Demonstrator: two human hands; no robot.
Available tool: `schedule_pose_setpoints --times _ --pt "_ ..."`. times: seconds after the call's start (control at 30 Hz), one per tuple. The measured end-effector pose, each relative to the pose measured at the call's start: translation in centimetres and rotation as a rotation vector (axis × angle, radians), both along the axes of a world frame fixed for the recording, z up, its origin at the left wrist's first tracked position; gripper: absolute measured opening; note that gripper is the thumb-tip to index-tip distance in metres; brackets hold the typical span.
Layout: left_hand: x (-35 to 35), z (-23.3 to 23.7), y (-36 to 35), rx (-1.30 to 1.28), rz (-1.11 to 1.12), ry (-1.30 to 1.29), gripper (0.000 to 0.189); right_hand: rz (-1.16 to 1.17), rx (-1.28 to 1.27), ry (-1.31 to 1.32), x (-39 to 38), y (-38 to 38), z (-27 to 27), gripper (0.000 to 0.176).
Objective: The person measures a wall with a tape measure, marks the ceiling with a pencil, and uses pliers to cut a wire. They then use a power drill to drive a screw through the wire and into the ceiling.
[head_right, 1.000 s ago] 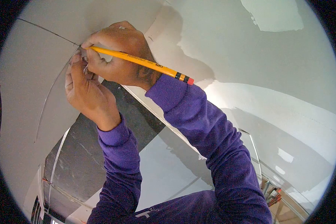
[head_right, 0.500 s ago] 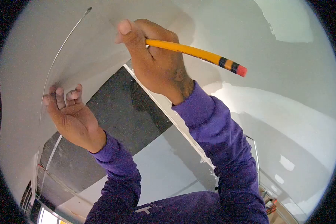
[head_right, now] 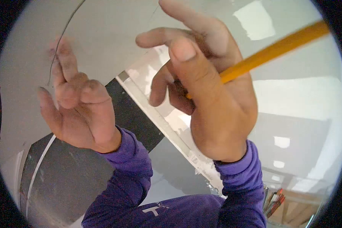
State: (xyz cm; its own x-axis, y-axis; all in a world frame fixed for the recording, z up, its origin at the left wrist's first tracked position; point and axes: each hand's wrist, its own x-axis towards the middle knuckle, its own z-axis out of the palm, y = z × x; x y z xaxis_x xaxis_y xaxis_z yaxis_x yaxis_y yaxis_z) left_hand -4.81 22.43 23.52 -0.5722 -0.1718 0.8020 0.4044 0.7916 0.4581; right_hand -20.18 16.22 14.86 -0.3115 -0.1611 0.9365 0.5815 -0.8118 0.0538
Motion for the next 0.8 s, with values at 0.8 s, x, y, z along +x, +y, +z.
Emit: schedule_pose_setpoints --times 0.8 --pt "1.2 1.0 -8.2 -0.767 0.7 0.618 0.022 -1.184 -0.151 -0.083 8.1 5.9 7.9 0.015"
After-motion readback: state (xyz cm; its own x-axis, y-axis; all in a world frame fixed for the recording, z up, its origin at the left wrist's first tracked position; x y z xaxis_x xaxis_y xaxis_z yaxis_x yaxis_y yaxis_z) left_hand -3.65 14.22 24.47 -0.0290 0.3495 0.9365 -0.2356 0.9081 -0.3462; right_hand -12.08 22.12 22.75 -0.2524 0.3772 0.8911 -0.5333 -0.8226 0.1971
